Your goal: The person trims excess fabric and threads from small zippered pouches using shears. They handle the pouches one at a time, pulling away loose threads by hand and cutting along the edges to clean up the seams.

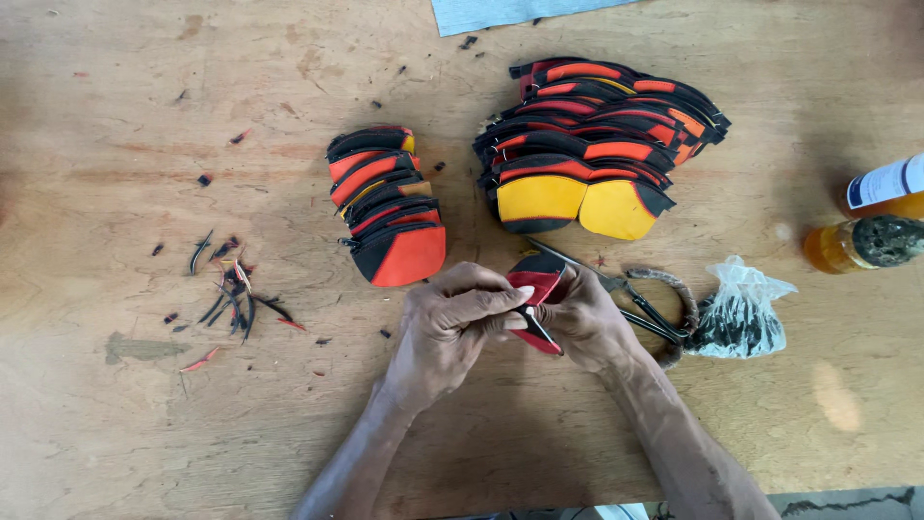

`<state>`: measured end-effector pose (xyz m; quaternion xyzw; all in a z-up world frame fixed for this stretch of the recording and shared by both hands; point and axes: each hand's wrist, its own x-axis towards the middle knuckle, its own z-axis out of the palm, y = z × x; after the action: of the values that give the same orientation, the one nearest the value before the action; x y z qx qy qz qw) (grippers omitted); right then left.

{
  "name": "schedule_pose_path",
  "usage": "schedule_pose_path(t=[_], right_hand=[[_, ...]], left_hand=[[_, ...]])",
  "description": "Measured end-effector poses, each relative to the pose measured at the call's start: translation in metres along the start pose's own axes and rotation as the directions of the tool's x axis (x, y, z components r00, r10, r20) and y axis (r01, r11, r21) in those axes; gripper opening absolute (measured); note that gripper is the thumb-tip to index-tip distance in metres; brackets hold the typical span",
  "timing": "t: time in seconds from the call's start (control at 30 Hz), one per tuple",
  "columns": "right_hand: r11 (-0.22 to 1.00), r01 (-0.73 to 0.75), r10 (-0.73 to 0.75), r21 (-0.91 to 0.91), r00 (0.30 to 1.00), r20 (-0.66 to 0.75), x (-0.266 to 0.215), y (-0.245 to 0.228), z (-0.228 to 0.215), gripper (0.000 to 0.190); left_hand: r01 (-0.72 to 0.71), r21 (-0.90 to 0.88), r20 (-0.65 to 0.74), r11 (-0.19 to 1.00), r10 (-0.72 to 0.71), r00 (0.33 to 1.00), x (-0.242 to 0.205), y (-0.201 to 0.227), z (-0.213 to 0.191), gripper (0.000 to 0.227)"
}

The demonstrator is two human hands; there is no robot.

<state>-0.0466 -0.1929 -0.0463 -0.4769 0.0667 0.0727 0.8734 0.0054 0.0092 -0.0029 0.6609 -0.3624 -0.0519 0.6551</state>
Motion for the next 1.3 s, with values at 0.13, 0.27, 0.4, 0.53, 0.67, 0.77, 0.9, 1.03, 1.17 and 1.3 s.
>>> schedule_pose_path(t=[0.13, 0.27, 0.4, 0.53, 0.67, 0.77, 0.9, 1.03, 1.17, 1.3], right_hand=[[0.974, 0.062, -0.090, -0.218, 0.989, -0.120, 0.002, 0.008, -0.009, 0.037], [0.748, 0.345, -0.505, -0.567, 0.850, -0.148, -0.007, 0.017, -0.006, 0.039], [0.355, 0.127, -0.577, -0.926, 0.809, -0.110, -0.011, -0.002, 0.018, 0.049], [0.614, 0.286, -0.420, -0.735, 0.907, 0.002, -0.013, -0.045, 0.038, 0.010], [0.394, 0.360, -0.493, -0.846, 0.859, 0.137, -0.012, -0.043, 0.041, 0.018], [0.376, 0.344, -0.518, -0.860, 0.848, 0.113, -0.012, -0.032, 0.034, 0.018], [0.370, 0.361, -0.531, -0.856, 0.838, 0.123, -0.012, -0.028, 0.031, 0.022], [0.323, 0.419, -0.547, -0.848, 0.814, 0.193, -0.012, -0.028, 0.031, 0.024], [0.302, 0.407, -0.559, -0.862, 0.808, 0.186, -0.010, -0.025, 0.032, 0.027], [0.328, 0.412, -0.552, -0.850, 0.814, 0.181, -0.010, -0.022, 0.031, 0.028]], left_hand=[[0.132, 0.045, 0.006, 0.990, -0.133, 0.991, 0.001, 0.004, -0.002, 0.027], [0.045, 0.187, -0.059, 0.981, -0.035, 0.998, 0.006, 0.009, -0.001, 0.019], [0.123, 0.240, -0.128, 0.963, -0.094, 0.987, 0.006, 0.009, 0.007, 0.014], [0.119, 0.264, -0.223, 0.957, -0.060, 0.973, 0.002, 0.003, 0.004, 0.015], [0.361, -0.020, -0.263, 0.932, -0.353, 0.898, -0.005, -0.002, 0.004, 0.019], [0.345, -0.093, -0.252, 0.934, -0.357, 0.900, -0.010, -0.008, 0.007, 0.019], [0.314, -0.033, -0.264, 0.949, -0.312, 0.913, -0.012, -0.011, 0.005, 0.019], [0.394, -0.089, -0.273, 0.915, -0.402, 0.874, -0.013, -0.010, 0.005, 0.018], [0.310, -0.040, -0.280, 0.950, -0.309, 0.909, -0.015, -0.010, 0.005, 0.017], [0.239, -0.005, -0.290, 0.971, -0.230, 0.929, -0.016, -0.010, 0.005, 0.014]])
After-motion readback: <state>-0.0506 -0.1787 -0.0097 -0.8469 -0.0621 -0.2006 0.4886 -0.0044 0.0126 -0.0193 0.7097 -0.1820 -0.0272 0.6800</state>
